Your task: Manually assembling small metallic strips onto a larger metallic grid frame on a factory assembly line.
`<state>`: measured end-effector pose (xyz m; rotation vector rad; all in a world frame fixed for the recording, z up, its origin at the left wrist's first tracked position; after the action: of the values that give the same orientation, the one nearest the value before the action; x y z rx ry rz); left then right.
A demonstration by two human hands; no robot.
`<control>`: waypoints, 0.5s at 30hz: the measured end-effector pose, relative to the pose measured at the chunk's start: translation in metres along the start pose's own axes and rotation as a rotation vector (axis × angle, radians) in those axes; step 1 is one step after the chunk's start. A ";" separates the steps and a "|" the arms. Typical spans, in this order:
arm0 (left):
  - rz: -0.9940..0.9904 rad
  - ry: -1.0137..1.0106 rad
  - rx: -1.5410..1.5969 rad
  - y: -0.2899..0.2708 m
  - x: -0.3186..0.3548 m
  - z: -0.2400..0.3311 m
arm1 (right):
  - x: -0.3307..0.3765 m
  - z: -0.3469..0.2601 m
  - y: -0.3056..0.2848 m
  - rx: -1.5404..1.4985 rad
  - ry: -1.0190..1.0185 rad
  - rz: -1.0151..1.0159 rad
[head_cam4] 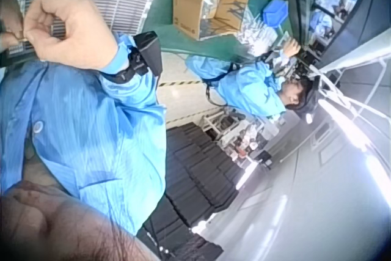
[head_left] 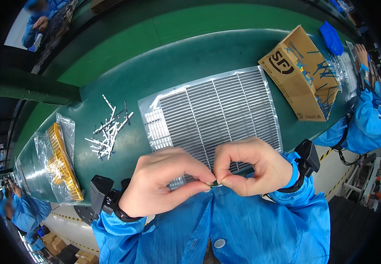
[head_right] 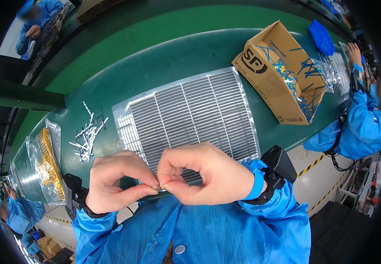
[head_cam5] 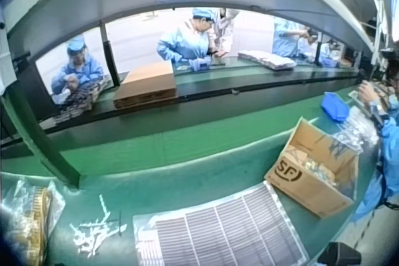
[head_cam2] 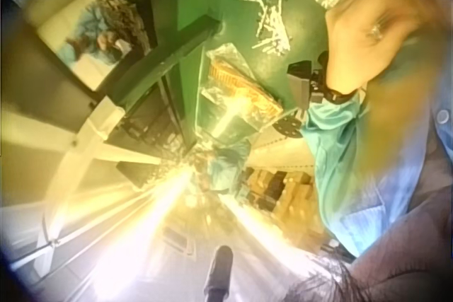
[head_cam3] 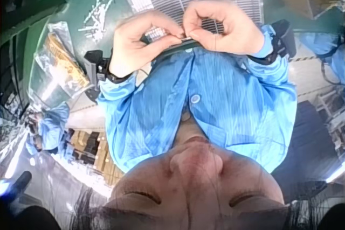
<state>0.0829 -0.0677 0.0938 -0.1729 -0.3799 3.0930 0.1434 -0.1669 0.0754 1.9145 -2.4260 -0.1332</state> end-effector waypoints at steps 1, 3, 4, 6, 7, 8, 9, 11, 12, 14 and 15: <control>-0.012 0.047 -0.001 0.001 0.000 0.003 | -0.001 0.001 0.000 -0.002 0.001 0.000; -0.024 0.092 -0.002 0.002 0.000 0.007 | -0.003 0.003 0.004 0.072 0.015 -0.040; -0.028 0.116 0.005 0.003 0.000 0.010 | -0.003 0.003 0.005 0.071 0.015 -0.041; -0.033 0.145 0.012 0.004 -0.001 0.015 | -0.002 0.005 0.002 0.068 0.009 -0.007; -0.028 0.124 -0.012 0.004 -0.001 0.015 | -0.001 0.004 0.003 0.071 0.008 -0.006; -0.029 0.110 -0.033 0.004 -0.003 0.014 | 0.001 0.002 -0.003 0.098 -0.003 0.052; -0.035 0.120 -0.030 0.005 -0.004 0.016 | 0.003 0.000 -0.009 0.126 -0.014 0.112; -0.019 0.055 -0.079 0.004 -0.004 0.011 | 0.004 -0.001 -0.012 0.178 -0.028 0.139; -0.027 0.074 -0.072 0.005 -0.003 0.014 | 0.004 -0.004 -0.013 0.221 -0.041 0.158; -0.013 -0.041 -0.021 0.003 -0.001 0.006 | 0.002 -0.010 -0.012 0.288 -0.042 0.165; -0.052 -0.123 0.020 0.004 0.001 0.004 | 0.003 -0.012 -0.014 0.331 -0.039 0.180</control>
<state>0.0818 -0.0729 0.0965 0.0269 -0.3509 3.0635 0.1571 -0.1730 0.0856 1.8025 -2.7773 0.2560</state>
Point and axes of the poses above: each hand's wrist, its own x-axis away from the middle knuckle, its own y-axis out of the palm, z = x × y, the point moved 9 cm from there along -x, towards the middle knuckle
